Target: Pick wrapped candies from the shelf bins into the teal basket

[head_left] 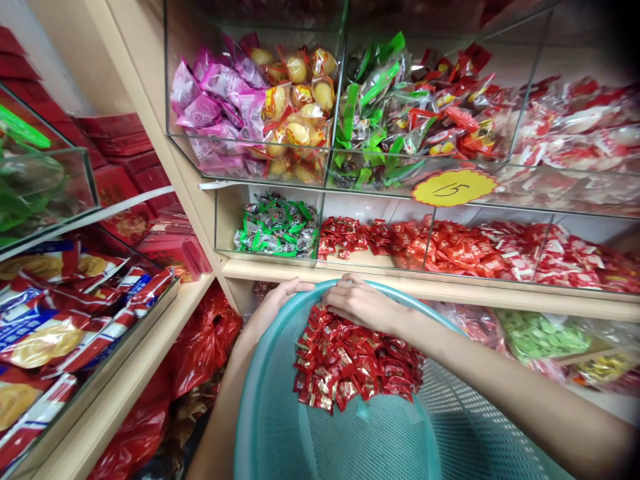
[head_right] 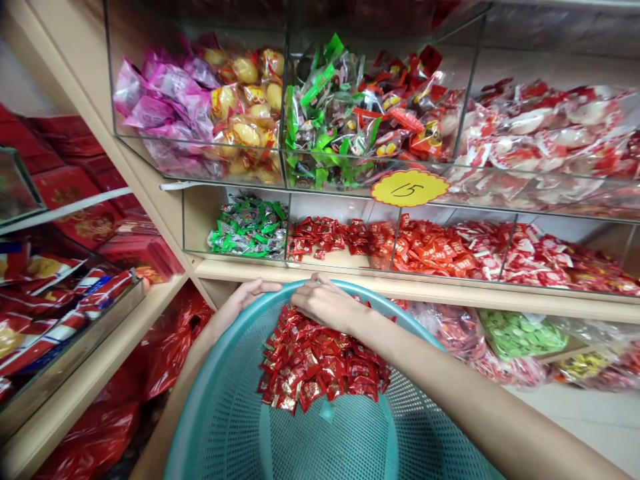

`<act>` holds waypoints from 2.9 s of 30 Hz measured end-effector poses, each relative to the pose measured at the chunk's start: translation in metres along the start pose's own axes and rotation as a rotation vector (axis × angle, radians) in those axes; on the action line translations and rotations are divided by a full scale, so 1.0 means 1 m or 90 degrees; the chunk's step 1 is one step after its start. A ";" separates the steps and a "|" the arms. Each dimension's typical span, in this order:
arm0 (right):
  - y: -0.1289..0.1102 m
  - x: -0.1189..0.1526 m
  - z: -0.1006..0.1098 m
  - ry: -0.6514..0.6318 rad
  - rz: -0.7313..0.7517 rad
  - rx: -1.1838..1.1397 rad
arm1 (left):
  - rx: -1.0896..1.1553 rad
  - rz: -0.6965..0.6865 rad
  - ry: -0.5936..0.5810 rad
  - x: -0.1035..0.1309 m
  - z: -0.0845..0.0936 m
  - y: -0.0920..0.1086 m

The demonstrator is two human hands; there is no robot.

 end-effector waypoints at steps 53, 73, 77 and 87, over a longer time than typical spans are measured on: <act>0.093 0.068 0.062 0.172 -0.346 -0.321 | -0.007 0.023 -0.018 -0.004 0.001 -0.004; 0.071 0.069 0.011 0.030 -0.200 -0.007 | -0.004 0.033 -0.009 -0.007 0.005 -0.006; 0.071 0.067 0.007 0.025 -0.204 -0.014 | -0.001 0.032 -0.009 -0.005 0.002 -0.005; 0.082 0.049 0.042 0.066 -0.299 -0.106 | -0.004 0.028 0.004 -0.007 0.006 -0.005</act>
Point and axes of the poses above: each hand's wrist, its own x-axis away from the middle knuckle, its own z-axis out of the back of the hand, y = z × x, the point moved 10 cm from there along -x, towards the middle knuckle, and after that the axes turned 1 degree about z, right-handed, at the moved point
